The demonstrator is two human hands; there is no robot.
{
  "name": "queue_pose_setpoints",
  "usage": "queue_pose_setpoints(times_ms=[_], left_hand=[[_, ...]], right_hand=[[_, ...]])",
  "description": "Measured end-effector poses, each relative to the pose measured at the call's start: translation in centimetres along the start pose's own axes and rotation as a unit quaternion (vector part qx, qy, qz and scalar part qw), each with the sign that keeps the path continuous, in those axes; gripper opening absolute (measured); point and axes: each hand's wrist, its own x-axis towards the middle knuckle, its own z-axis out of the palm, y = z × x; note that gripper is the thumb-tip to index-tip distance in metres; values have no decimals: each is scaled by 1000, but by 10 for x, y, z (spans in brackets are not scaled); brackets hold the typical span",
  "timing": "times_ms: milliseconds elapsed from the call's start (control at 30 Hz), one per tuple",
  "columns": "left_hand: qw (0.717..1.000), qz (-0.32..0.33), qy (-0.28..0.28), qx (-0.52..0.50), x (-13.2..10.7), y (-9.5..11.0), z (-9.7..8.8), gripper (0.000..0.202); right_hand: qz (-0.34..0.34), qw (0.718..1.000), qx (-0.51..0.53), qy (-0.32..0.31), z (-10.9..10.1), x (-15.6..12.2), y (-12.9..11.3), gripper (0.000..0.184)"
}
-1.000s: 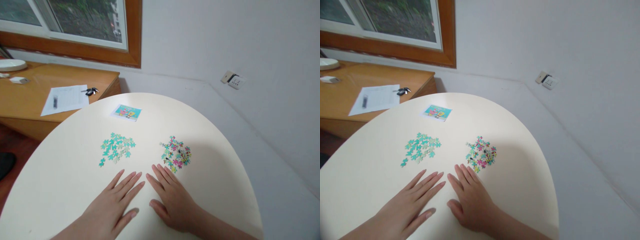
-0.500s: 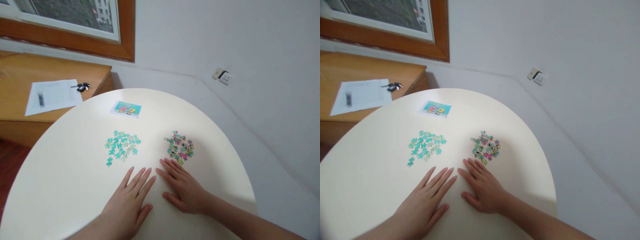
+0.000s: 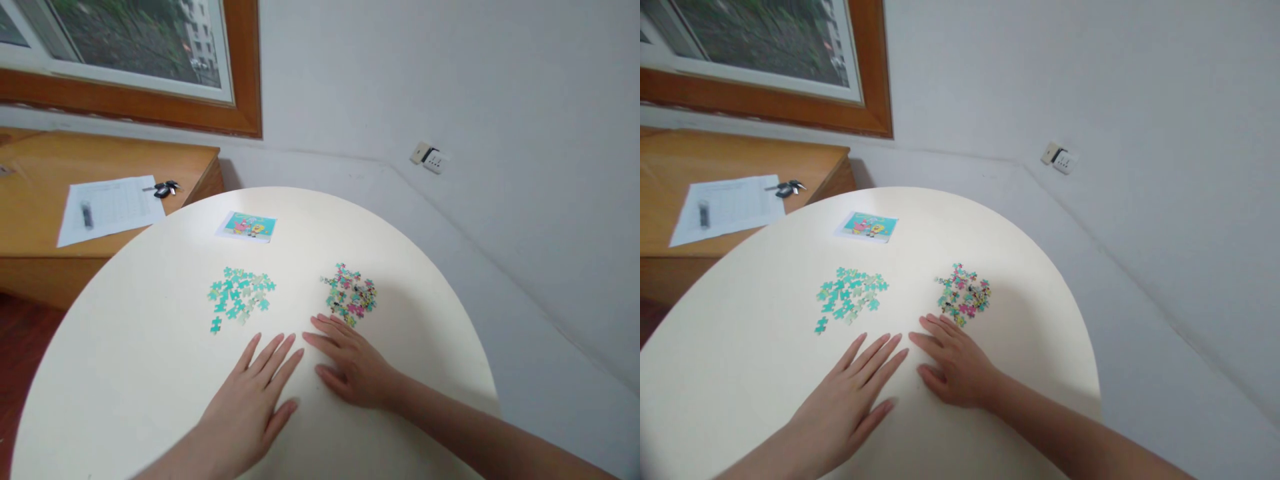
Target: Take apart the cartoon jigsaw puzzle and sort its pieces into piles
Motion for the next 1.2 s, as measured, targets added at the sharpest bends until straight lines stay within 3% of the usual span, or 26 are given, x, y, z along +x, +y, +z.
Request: queue_pose_setpoints(times_ms=[233, 333, 400, 467, 533, 767, 1067, 1200], left_hand=[[1000, -18, 9, -14, -2, 2, -7, 50], [991, -120, 56, 2, 0, -9, -4, 53], [972, -215, 89, 37, 6, -23, -2, 65], [940, -322, 91, 65, 15, -38, 0, 74], [926, -365, 68, 72, 29, -51, 0, 74], [947, -312, 22, 72, 72, -61, 9, 45], [952, -281, 74, 92, 67, -62, 8, 41], [972, -203, 95, 78, 67, -62, 0, 41]], right_hand=[[26, 996, -34, 77, 13, 40, -2, 20], [0, 994, -45, 96, 17, 58, -3, 16], [-14, 993, -36, 115, 19, 67, -3, 15], [-17, 990, -23, 140, 21, 72, 0, 15], [-16, 987, -13, 162, 23, 74, 3, 15], [11, 983, 3, 182, 26, 73, 9, 14], [8, 991, -26, 132, 13, 72, 11, 14], [42, 988, -65, 135, 6, 66, 20, 21]])
